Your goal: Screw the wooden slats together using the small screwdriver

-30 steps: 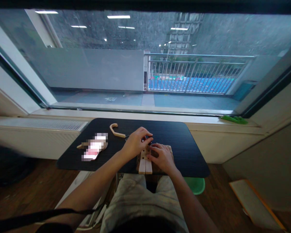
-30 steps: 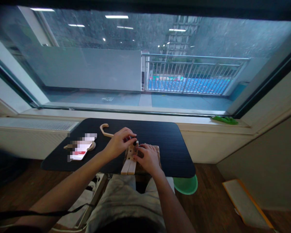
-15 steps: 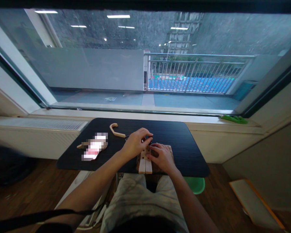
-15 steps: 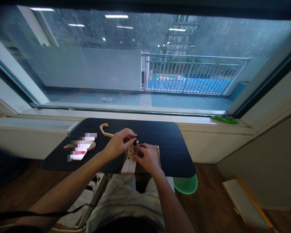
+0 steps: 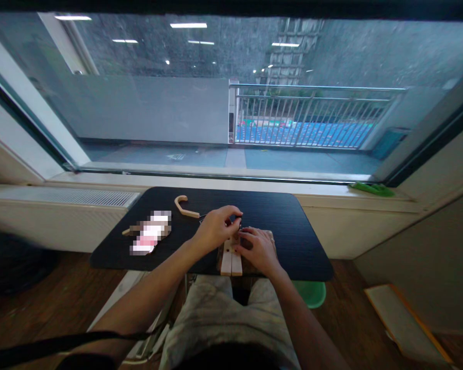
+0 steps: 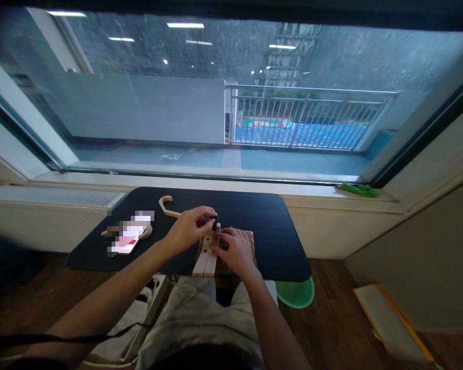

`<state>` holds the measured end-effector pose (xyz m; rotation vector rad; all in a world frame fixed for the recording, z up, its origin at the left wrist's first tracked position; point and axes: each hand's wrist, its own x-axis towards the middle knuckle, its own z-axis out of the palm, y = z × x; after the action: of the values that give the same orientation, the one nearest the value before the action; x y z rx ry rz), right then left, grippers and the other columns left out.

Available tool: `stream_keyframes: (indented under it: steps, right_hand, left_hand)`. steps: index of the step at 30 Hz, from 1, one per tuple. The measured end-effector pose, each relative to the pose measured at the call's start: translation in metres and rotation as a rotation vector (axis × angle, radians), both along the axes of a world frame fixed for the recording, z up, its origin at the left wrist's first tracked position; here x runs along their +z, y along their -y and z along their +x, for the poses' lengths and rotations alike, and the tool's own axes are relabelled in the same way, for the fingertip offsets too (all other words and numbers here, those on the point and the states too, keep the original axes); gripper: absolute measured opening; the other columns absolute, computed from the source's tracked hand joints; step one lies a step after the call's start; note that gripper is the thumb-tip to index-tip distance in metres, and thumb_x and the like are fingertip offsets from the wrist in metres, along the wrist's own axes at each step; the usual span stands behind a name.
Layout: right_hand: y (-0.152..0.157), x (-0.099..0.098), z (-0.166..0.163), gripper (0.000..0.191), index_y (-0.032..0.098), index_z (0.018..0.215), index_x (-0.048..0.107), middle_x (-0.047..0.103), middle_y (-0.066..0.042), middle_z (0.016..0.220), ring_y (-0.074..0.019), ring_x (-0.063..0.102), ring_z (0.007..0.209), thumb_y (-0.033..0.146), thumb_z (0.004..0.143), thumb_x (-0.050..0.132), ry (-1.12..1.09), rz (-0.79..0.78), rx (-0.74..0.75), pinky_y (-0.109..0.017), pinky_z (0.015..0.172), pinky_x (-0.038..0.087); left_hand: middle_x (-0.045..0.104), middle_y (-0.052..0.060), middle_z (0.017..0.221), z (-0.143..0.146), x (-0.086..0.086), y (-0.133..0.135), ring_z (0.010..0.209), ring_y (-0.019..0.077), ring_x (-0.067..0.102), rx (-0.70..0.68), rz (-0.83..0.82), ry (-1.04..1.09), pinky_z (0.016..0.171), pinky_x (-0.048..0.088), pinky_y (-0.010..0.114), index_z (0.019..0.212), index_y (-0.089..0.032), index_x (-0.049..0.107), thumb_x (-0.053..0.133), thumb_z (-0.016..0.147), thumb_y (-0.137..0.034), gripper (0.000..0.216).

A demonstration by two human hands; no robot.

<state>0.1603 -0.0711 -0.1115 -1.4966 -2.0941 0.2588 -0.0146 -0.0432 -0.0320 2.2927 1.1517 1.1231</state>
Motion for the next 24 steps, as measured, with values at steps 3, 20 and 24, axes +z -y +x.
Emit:
stream_keyframes:
  steps: [3, 20, 24]
  right_hand:
    - [0.000, 0.000, 0.000, 0.032, 0.034, 0.111, 0.074, 0.068, -0.004, 0.123, -0.0267, 0.060, 0.113, 0.048, 0.082, 0.073, -0.003, 0.003, -0.006, -0.043, 0.099, 0.043]
    - [-0.001, -0.002, 0.000, 0.032, 0.032, 0.111, 0.074, 0.068, -0.004, 0.123, -0.0271, 0.059, 0.115, 0.046, 0.082, 0.072, -0.017, -0.004, 0.003, -0.043, 0.101, 0.042]
    - [-0.001, -0.001, -0.001, 0.032, 0.033, 0.111, 0.074, 0.068, -0.004, 0.124, -0.0273, 0.059, 0.115, 0.047, 0.082, 0.072, -0.010, -0.007, -0.009, -0.044, 0.101, 0.042]
  left_hand:
    - [0.074, 0.002, 0.090, 0.000, -0.001, 0.000, 0.061, 0.0108, 0.060, 0.002, -0.014, -0.005, 0.059, 0.047, 0.022, 0.095, -0.019, 0.069, 0.059, 0.083, -0.015, 0.016]
    - [0.068, -0.003, 0.070, 0.001, 0.010, 0.006, 0.055, 0.0100, 0.057, 0.013, -0.060, -0.065, 0.055, 0.041, 0.021, 0.098, -0.019, 0.070, 0.058, 0.084, -0.016, 0.018]
    - [0.065, -0.004, 0.066, 0.001, 0.010, 0.007, 0.054, 0.0100, 0.057, 0.017, -0.072, -0.070, 0.055, 0.041, 0.021, 0.099, -0.018, 0.070, 0.058, 0.084, -0.015, 0.020]
